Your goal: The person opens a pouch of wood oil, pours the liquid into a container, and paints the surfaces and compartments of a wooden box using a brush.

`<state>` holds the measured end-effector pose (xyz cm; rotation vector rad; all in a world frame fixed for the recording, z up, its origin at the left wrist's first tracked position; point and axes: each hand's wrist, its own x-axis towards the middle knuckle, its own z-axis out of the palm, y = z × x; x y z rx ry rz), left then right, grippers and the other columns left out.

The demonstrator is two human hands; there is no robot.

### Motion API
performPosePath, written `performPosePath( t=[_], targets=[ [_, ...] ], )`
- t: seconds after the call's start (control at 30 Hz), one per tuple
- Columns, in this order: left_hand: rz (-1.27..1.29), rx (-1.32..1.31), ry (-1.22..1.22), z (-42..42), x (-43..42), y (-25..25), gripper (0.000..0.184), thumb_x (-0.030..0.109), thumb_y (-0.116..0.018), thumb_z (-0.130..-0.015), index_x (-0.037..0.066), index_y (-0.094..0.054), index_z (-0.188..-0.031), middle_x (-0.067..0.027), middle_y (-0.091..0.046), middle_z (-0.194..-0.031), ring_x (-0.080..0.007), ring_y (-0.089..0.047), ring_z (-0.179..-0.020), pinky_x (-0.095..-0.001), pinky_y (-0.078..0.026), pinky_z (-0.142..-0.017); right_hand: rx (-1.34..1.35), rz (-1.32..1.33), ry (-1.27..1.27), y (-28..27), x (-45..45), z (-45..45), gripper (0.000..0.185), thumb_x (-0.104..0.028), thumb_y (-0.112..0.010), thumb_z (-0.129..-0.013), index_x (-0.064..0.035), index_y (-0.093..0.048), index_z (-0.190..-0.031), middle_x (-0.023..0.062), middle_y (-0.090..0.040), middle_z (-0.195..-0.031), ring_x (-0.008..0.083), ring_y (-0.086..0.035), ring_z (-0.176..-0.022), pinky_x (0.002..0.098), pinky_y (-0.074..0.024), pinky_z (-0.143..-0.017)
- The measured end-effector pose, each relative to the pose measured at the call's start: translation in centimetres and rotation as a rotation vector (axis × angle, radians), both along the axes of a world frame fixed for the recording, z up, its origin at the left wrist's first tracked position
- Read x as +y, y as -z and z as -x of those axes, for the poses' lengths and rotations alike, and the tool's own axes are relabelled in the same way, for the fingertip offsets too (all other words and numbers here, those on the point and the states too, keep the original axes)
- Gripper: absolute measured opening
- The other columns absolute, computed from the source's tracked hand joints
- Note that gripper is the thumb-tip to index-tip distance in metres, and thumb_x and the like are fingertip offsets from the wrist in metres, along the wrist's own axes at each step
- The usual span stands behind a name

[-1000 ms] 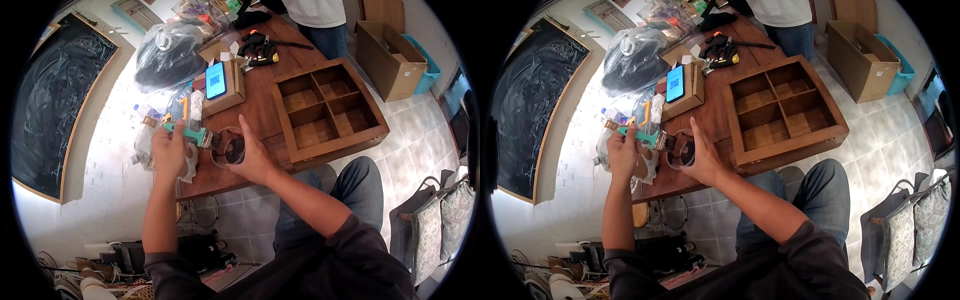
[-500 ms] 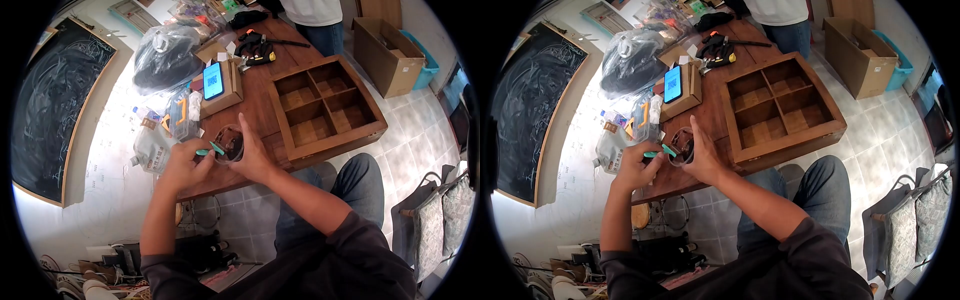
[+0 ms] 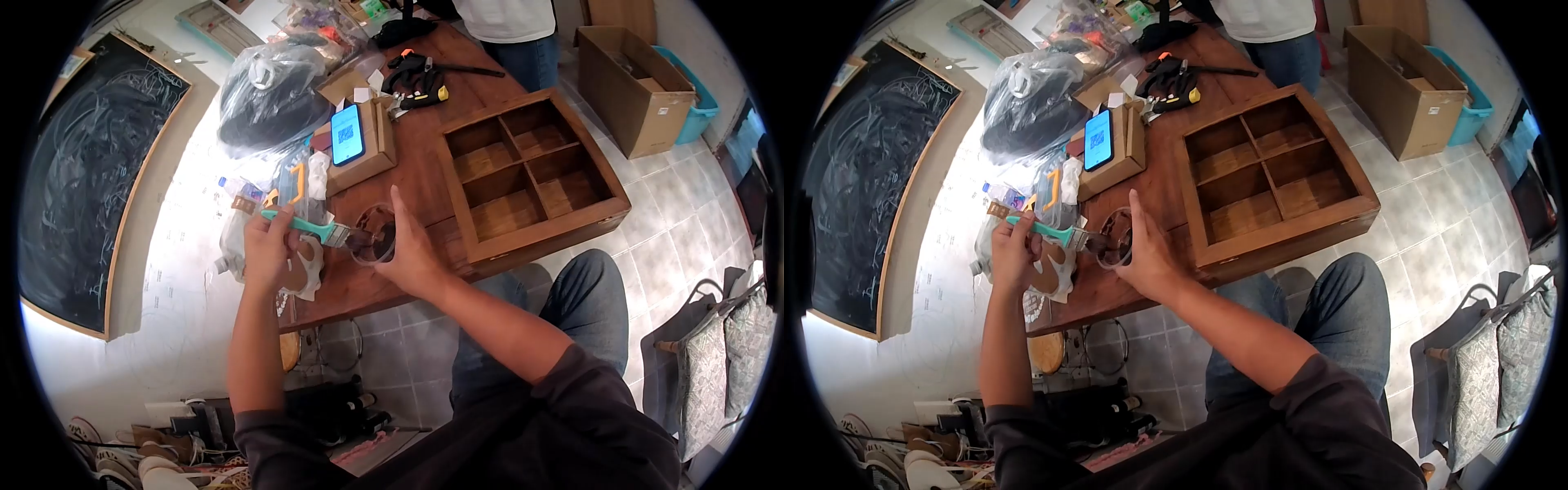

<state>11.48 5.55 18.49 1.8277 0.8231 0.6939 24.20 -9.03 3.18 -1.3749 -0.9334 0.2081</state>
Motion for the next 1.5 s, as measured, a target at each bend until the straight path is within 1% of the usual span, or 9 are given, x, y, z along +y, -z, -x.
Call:
performPosePath(
  t=[0.27,0.33,0.5,0.57,0.7,0.83,0.9,1.0,1.5],
  targets=[
    [0.283,-0.201,-0.235,0.9,0.2,4.6,0.024,0.021,-0.061,-0.097,0.009,-0.052,-0.079,0.0011,-0.046,-0.054,-0.0071,-0.038,-0.042,-0.024,-0.023,-0.037,0.071,0.027,-0.064,-0.3,0.1,0.0,0.118,-0.01,-0.087,-0.066,0.0013,-0.011,-0.155,0.0249,-0.05,-0.136,0.0393,-0.053,-0.124,0.0429,-0.0409,-0.107],
    [0.334,-0.281,-0.222,1.5,0.8,6.1,0.024,0.022,-0.06,-0.098,0.009,-0.051,-0.08,0.0012,-0.046,-0.054,-0.0067,-0.037,-0.041,-0.0239,-0.022,-0.037,-0.126,0.096,0.037,-0.7,-0.4,0.2,0.119,-0.011,-0.089,-0.064,0.0018,-0.012,-0.154,0.0247,-0.049,-0.137,0.039,-0.052,-0.125,0.0427,-0.0401,-0.108],
    [0.604,-0.572,-0.295,2.6,1.3,8.4,0.026,0.027,-0.053,-0.101,0.011,-0.051,-0.081,0.0029,-0.042,-0.056,-0.0059,-0.03,-0.04,-0.0228,-0.022,-0.037,-0.175,0.233,-0.004,-1.3,-4.8,2.6,0.112,-0.015,-0.084,-0.073,0.0027,-0.008,-0.155,0.0321,-0.012,-0.158,0.0442,-0.014,-0.149,0.0481,-0.0213,-0.12],
    [0.615,-0.629,-0.226,3.1,1.5,9.1,0.025,0.026,-0.051,-0.102,0.011,-0.052,-0.082,0.0032,-0.041,-0.057,-0.0057,-0.03,-0.04,-0.0226,-0.022,-0.037,-0.253,0.093,-0.017,-0.4,-8.5,4.0,0.101,-0.014,-0.081,-0.076,0.0023,-0.018,-0.154,0.0298,-0.025,-0.154,0.0435,-0.027,-0.144,0.0488,-0.029,-0.116],
    [0.691,-0.734,-0.207,2.8,0.9,9.6,0.021,0.023,-0.046,-0.104,0.009,-0.054,-0.09,0.0035,-0.042,-0.058,-0.0054,-0.029,-0.041,-0.0217,-0.022,-0.037,-0.552,-0.097,0.054,-6.1,-18.9,0.2,0.049,-0.011,-0.076,-0.075,0.0023,-0.061,-0.119,0.017,-0.065,-0.112,0.0346,-0.065,-0.1,0.0408,-0.0521,-0.087],
    [0.7,-0.79,-0.259,2.6,-0.1,10.7,0.022,0.023,-0.047,-0.104,0.007,-0.054,-0.09,0.0031,-0.043,-0.059,-0.0052,-0.03,-0.042,-0.0218,-0.021,-0.037,-0.606,0.144,0.68,-11.2,-22.5,-13.3,0.022,-0.009,-0.073,-0.08,0.0014,-0.067,-0.099,0.0102,-0.065,-0.086,0.0205,-0.063,-0.079,0.0318,-0.0491,-0.071],
    [0.707,-0.8,-0.278,2.6,0.0,11.2,0.023,0.024,-0.048,-0.104,0.007,-0.054,-0.089,0.003,-0.044,-0.059,-0.0052,-0.03,-0.042,-0.0218,-0.022,-0.037,-0.495,0.456,0.694,-11.0,-23.4,-18.7,0.031,-0.025,-0.073,-0.082,0.0028,-0.071,-0.096,0.0173,-0.066,-0.086,0.0335,-0.065,-0.083,0.0393,-0.0512,-0.073],
    [0.756,-0.855,-0.305,2.4,-0.1,11.7,0.023,0.024,-0.051,-0.103,0.008,-0.052,-0.087,0.0028,-0.044,-0.059,-0.0054,-0.03,-0.042,-0.0219,-0.022,-0.038,-0.332,0.651,0.562,-10.1,-23.4,-22.0,0.036,-0.029,-0.073,-0.083,0.0047,-0.072,-0.096,0.0197,-0.069,-0.086,0.035,-0.068,-0.083,0.0397,-0.0527,-0.074],
    [0.731,-0.974,-0.304,1.2,-2.4,10.2,0.023,0.023,-0.048,-0.104,0.007,-0.051,-0.088,0.0019,-0.044,-0.062,-0.0066,-0.029,-0.042,-0.0228,-0.022,-0.038,-0.212,0.666,0.544,-9.2,-23.8,-20.0,0.044,-0.035,-0.079,-0.077,0.0072,-0.073,-0.089,0.0215,-0.071,-0.08,0.029,-0.071,-0.076,0.0362,-0.0543,-0.069]
  ],
)
